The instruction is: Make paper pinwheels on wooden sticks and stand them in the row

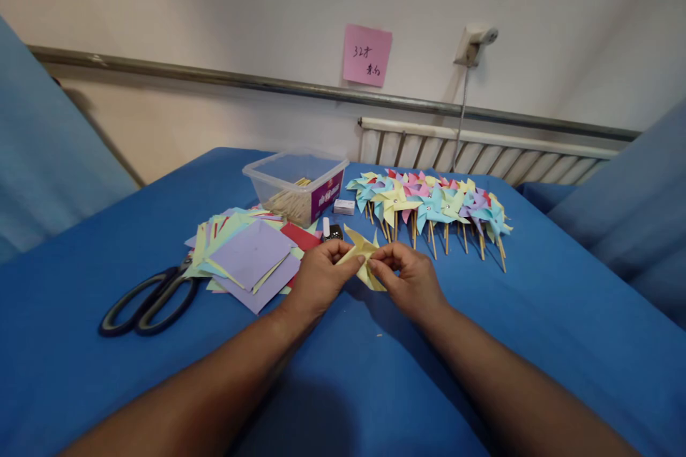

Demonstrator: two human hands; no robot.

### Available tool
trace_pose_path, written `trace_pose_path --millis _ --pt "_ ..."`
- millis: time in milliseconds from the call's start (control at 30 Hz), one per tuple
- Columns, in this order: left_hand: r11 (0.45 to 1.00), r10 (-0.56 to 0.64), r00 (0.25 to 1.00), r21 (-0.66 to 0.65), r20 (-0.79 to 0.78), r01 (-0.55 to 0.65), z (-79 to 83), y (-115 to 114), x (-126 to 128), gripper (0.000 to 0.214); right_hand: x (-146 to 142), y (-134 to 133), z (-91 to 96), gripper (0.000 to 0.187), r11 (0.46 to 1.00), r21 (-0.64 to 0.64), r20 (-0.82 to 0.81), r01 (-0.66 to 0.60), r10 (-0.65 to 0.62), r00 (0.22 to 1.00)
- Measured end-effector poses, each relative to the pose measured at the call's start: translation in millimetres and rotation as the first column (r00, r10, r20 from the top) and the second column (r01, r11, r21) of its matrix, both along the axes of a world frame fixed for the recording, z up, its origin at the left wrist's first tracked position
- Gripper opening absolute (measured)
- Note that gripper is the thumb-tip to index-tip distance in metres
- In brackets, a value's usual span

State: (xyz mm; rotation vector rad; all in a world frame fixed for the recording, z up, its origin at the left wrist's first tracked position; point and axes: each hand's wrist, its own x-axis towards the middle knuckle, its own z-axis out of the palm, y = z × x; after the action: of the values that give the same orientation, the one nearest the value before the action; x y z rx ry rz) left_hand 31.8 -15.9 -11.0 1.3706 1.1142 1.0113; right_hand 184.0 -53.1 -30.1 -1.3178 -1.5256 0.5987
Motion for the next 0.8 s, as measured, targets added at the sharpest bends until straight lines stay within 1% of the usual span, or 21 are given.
trace_pose_path --millis 200,333,433,600,800 --pt "1.0 -0.019 1.0 0.013 -0.022 0.019 0.1 -2.1 -1.0 0.021 -1.9 -2.1 1.4 0.007 0.999 0.006 0.009 0.033 -0.033 0.999" --pt "0.999 -0.049 0.999 0.009 -0.01 0.049 3.5 -4.0 -1.7 0.021 -1.5 -3.2 2.4 0.008 0.999 -0.004 -0.019 0.037 -0.037 0.999" --pt "0.998 -0.066 0.998 -0.014 0.002 0.066 6.5 -5.5 -1.4 0.018 -0.7 -3.6 3.7 0.007 0.999 -0.012 -0.035 0.039 -0.039 0.999" --pt "0.997 -0.06 0.998 -0.041 0.023 0.061 8.6 -7.3 -0.3 0.018 0.0 -4.1 4.7 0.005 0.999 -0.015 -0.038 0.033 -0.034 0.999" --pt "0.989 -0.068 0.995 -0.123 0.076 0.077 8.5 -7.4 -0.5 0.02 1.5 -3.5 3.2 0.006 0.999 -0.035 -0.04 0.04 -0.041 0.998"
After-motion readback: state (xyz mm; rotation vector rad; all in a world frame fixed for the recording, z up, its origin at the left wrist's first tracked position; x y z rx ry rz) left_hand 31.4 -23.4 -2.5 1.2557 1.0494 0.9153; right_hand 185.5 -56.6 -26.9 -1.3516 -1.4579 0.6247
